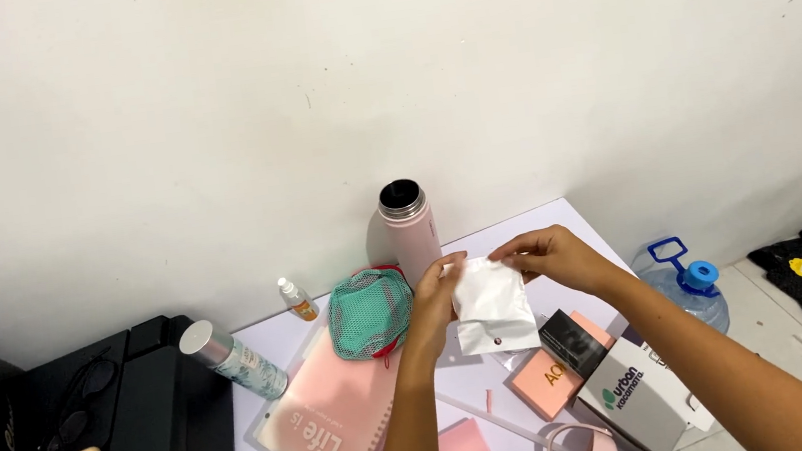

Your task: Unboxing and organizing personal items, cosmetics, and accessories on a desk and shelf.

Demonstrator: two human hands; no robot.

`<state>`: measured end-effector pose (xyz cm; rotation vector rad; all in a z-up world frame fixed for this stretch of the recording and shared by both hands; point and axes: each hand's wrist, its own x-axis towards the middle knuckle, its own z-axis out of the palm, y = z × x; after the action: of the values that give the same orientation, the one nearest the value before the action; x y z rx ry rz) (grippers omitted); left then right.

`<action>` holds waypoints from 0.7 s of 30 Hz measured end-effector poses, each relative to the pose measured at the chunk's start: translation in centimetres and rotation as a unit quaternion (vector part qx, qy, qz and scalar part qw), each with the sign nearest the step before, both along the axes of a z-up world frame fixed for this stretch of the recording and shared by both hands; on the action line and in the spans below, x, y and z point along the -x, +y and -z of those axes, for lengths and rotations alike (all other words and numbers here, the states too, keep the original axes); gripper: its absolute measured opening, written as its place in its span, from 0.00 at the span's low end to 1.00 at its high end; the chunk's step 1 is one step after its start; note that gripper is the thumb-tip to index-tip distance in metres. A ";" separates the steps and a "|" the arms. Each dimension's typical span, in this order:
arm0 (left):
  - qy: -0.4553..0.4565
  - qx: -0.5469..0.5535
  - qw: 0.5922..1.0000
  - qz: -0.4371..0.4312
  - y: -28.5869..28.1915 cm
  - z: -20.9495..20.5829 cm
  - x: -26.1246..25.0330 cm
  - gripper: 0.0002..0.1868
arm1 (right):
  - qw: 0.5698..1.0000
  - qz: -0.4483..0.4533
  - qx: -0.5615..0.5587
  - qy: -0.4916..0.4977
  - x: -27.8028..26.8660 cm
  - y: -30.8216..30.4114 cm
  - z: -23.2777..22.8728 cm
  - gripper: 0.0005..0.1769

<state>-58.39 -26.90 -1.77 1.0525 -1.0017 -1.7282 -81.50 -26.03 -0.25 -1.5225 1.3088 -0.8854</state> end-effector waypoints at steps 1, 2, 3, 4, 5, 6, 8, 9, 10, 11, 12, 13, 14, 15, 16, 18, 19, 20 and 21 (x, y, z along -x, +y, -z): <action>0.000 0.000 1.000 0.000 -0.4 0.9 0.3 0.17 | 1.000 0.000 0.000 0.000 0.0 -0.1 0.0 0.14; -0.014 0.077 0.997 0.013 -0.8 1.8 0.6 0.14 | 1.000 -0.011 0.011 0.009 0.0 -0.3 -0.1 0.15; -0.028 0.153 0.988 0.025 -1.0 2.8 1.0 0.14 | 0.999 -0.022 0.021 0.018 0.0 -0.3 0.0 0.16; -0.028 0.152 0.988 0.025 -1.3 3.4 1.1 0.14 | 0.999 -0.022 0.020 0.018 -0.1 0.0 -0.7 0.16; -0.012 0.149 0.989 0.011 -1.6 4.0 1.3 0.12 | 0.998 -0.056 0.018 0.019 -0.1 0.2 -1.4 0.17; 0.004 0.145 0.989 -0.003 -2.0 4.7 1.5 0.12 | 0.996 -0.091 0.015 0.020 0.0 0.4 -2.1 0.20; -0.013 0.163 0.987 -0.004 -2.3 5.4 1.5 0.11 | 0.996 -0.085 -0.021 -0.005 -0.3 0.5 -2.9 0.21; -0.030 0.180 0.983 -0.006 -2.5 5.8 1.5 0.10 | 0.995 -0.078 -0.057 -0.030 -0.5 0.5 -3.3 0.22; -0.030 0.179 0.983 -0.006 -2.4 5.5 1.4 0.10 | 0.995 -0.079 -0.057 -0.030 -0.6 0.1 -2.9 0.22; -0.018 0.176 0.984 0.005 -2.4 5.3 1.4 0.10 | 0.996 -0.050 -0.072 -0.018 -0.6 -0.3 -2.4 0.21; -0.007 0.174 0.985 0.016 -2.4 5.1 1.4 0.11 | 0.996 -0.022 -0.087 -0.005 -0.7 -0.7 -2.0 0.19; -0.007 0.174 0.985 0.018 -2.4 4.9 1.4 0.11 | 0.996 -0.019 -0.087 -0.005 -0.5 -0.8 -1.7 0.19; -0.015 0.160 0.987 0.013 -2.4 4.7 1.5 0.11 | 0.997 -0.020 -0.069 0.035 -0.4 -1.0 -1.4 0.17; -0.025 0.147 0.989 0.006 -2.4 4.4 1.4 0.12 | 0.996 -0.022 -0.051 0.075 -0.4 -1.2 -1.1 0.16; -0.025 0.146 0.989 0.007 -2.5 4.8 1.2 0.12 | 0.996 -0.022 -0.051 0.075 -0.4 -1.2 -1.2 0.16; -0.008 0.108 0.994 0.019 -2.8 5.5 0.9 0.15 | 0.994 -0.020 -0.024 0.108 -0.3 -1.3 -1.3 0.14; -0.008 0.108 0.994 0.021 -2.8 5.9 0.9 0.15 | 0.994 -0.019 -0.024 0.108 -0.2 -1.4 -0.9 0.14; -0.002 0.095 0.995 0.025 -2.7 6.3 0.9 0.16 | 0.995 -0.031 -0.030 0.088 0.0 -1.5 -0.6 0.14; 0.005 0.084 0.996 0.028 -2.9 6.6 0.9 0.17 | 0.996 -0.044 -0.034 0.068 0.1 -1.8 -0.4 0.14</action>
<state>-59.25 -29.76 -8.38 0.9163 -1.1583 -1.6599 -81.63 -27.81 0.13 -1.5960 1.3436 -0.6847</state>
